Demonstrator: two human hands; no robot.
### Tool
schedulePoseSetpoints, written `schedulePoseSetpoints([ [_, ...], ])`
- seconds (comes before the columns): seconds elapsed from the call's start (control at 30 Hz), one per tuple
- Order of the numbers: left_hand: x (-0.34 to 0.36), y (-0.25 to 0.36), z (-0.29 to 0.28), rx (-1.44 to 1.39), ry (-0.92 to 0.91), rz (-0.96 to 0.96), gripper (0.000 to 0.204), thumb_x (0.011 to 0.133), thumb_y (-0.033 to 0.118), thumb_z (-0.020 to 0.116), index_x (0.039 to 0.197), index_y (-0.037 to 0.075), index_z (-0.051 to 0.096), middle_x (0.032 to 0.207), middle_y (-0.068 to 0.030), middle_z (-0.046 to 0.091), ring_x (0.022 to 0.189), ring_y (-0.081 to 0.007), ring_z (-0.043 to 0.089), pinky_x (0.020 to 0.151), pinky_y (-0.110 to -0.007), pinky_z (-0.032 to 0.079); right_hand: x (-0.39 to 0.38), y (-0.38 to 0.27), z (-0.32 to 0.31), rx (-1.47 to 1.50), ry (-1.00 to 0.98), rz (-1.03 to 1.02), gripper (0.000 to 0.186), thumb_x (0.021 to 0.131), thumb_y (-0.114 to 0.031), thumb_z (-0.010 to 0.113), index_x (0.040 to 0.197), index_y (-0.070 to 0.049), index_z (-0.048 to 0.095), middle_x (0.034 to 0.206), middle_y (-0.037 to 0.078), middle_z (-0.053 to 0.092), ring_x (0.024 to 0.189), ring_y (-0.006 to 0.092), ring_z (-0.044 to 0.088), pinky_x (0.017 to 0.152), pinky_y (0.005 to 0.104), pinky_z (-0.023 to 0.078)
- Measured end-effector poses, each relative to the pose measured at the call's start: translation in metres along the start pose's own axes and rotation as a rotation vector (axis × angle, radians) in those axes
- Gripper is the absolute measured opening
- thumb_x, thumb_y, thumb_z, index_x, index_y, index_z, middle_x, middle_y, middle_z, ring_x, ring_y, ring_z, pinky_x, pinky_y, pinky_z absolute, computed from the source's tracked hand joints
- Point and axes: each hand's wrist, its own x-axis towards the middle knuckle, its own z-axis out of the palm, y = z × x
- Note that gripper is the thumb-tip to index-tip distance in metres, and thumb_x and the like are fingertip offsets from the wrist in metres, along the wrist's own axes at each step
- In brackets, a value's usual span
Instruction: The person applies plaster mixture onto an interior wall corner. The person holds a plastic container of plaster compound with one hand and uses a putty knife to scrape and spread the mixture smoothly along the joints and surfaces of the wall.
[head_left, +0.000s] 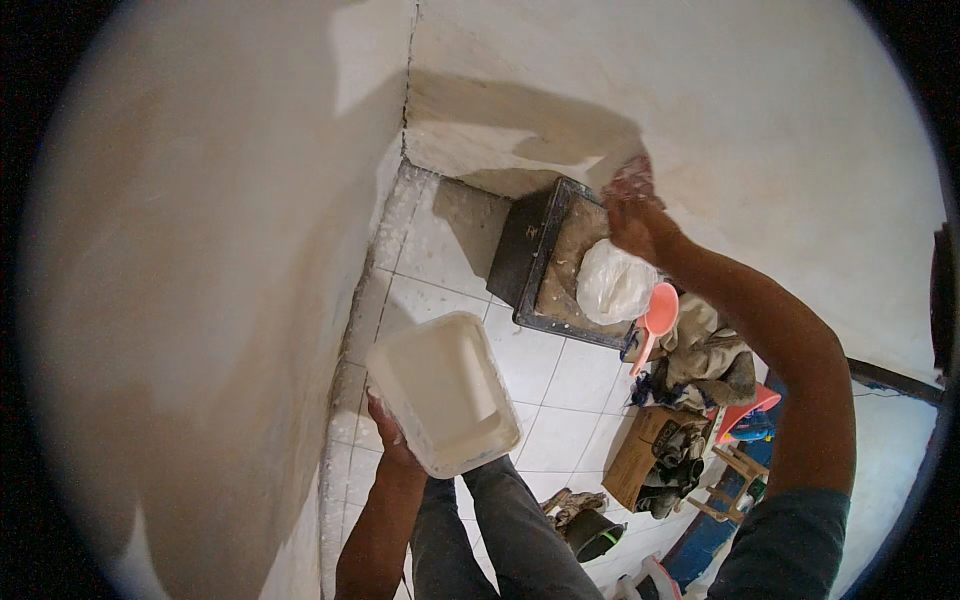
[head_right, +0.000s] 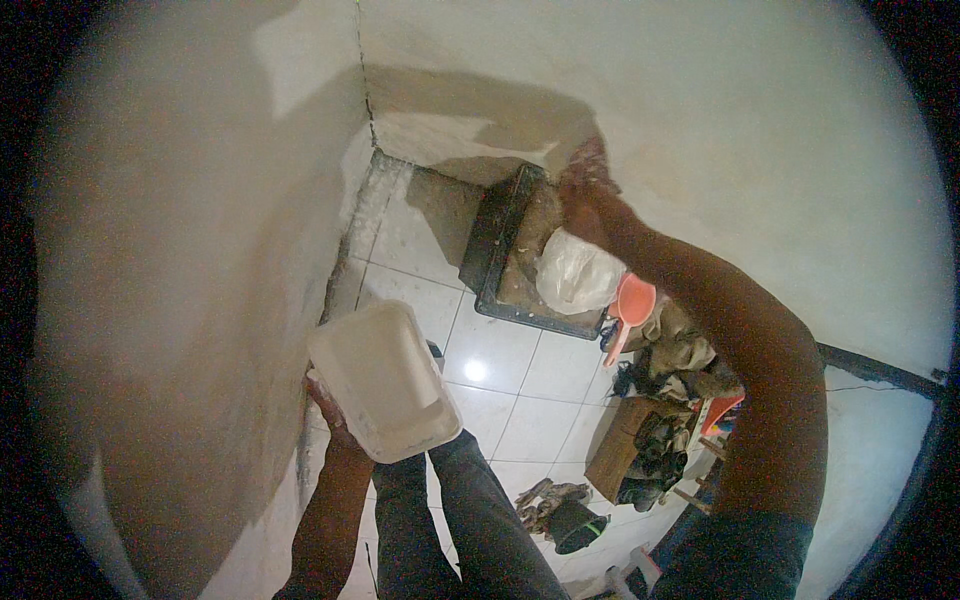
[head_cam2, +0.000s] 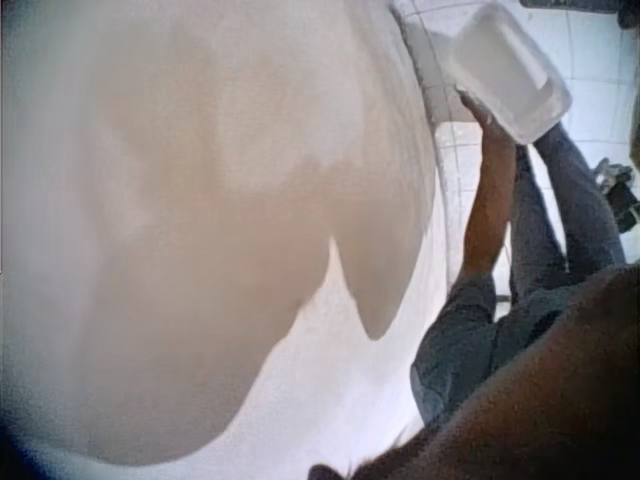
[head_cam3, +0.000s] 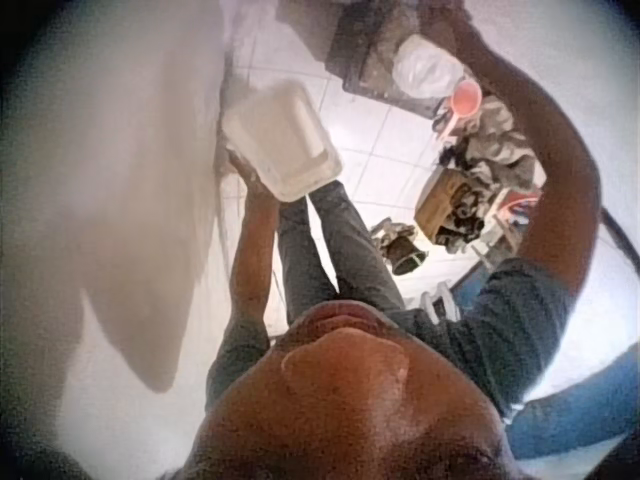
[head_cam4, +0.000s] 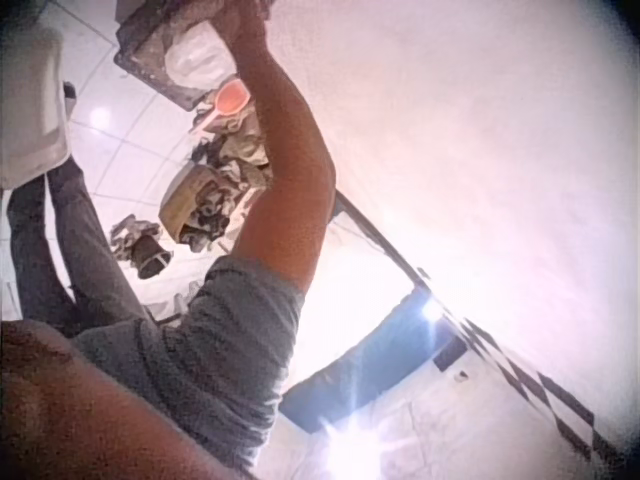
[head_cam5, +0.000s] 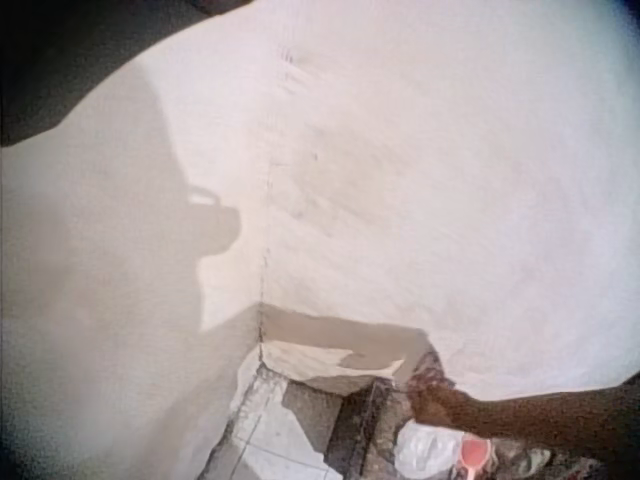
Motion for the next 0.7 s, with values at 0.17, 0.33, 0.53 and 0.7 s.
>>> schedulePoseSetpoints([
  [0.17,0.002,0.005,-0.015,-0.031,-0.051,-0.049,0.089,0.076,0.072,0.055,0.137,0.010,0.037,0.131,-0.0093,0.047,0.120,-0.0256,0.048,0.097,-0.044,0.046,0.142,0.014,-0.060,1.000,0.389,0.088,0.027,0.074,-0.019,0.062,0.098,-0.006,0.063,0.102,0.013,0.059,0.096,0.0289,0.058,0.084,0.0381,0.048],
  [0.33,-0.002,0.020,-0.011,-0.035,-0.029,-0.077,0.090,0.075,0.074,0.053,0.137,0.010,0.038,0.131,-0.0098,0.047,0.120,-0.0256,0.047,0.096,-0.044,0.046,0.237,0.061,-0.114,0.689,-0.061,0.005,0.018,0.076,-0.019,0.062,0.087,-0.004,0.065,0.096,0.017,0.062,0.099,0.0281,0.058,0.091,0.0376,0.043],
  [0.53,0.005,0.023,-0.004,0.043,0.011,-0.042,0.092,0.074,0.076,0.052,0.137,0.010,0.037,0.133,-0.0105,0.046,0.121,-0.0265,0.047,0.099,-0.045,0.044,0.076,0.014,0.010,0.516,0.118,0.155,0.022,0.069,-0.021,0.064,0.083,-0.005,0.070,0.096,0.014,0.060,0.095,0.0317,0.057,0.085,0.0483,0.046],
  [0.7,0.011,0.028,0.006,0.052,-0.062,-0.077,0.094,0.074,0.076,0.051,0.139,0.011,0.035,0.135,-0.0111,0.045,0.120,-0.0264,0.048,0.098,-0.045,0.045,0.003,0.034,-0.097,0.531,0.166,0.114,0.022,0.065,-0.018,0.065,0.083,-0.005,0.067,0.089,0.008,0.055,0.082,0.0220,0.058,0.070,0.0336,0.050],
])
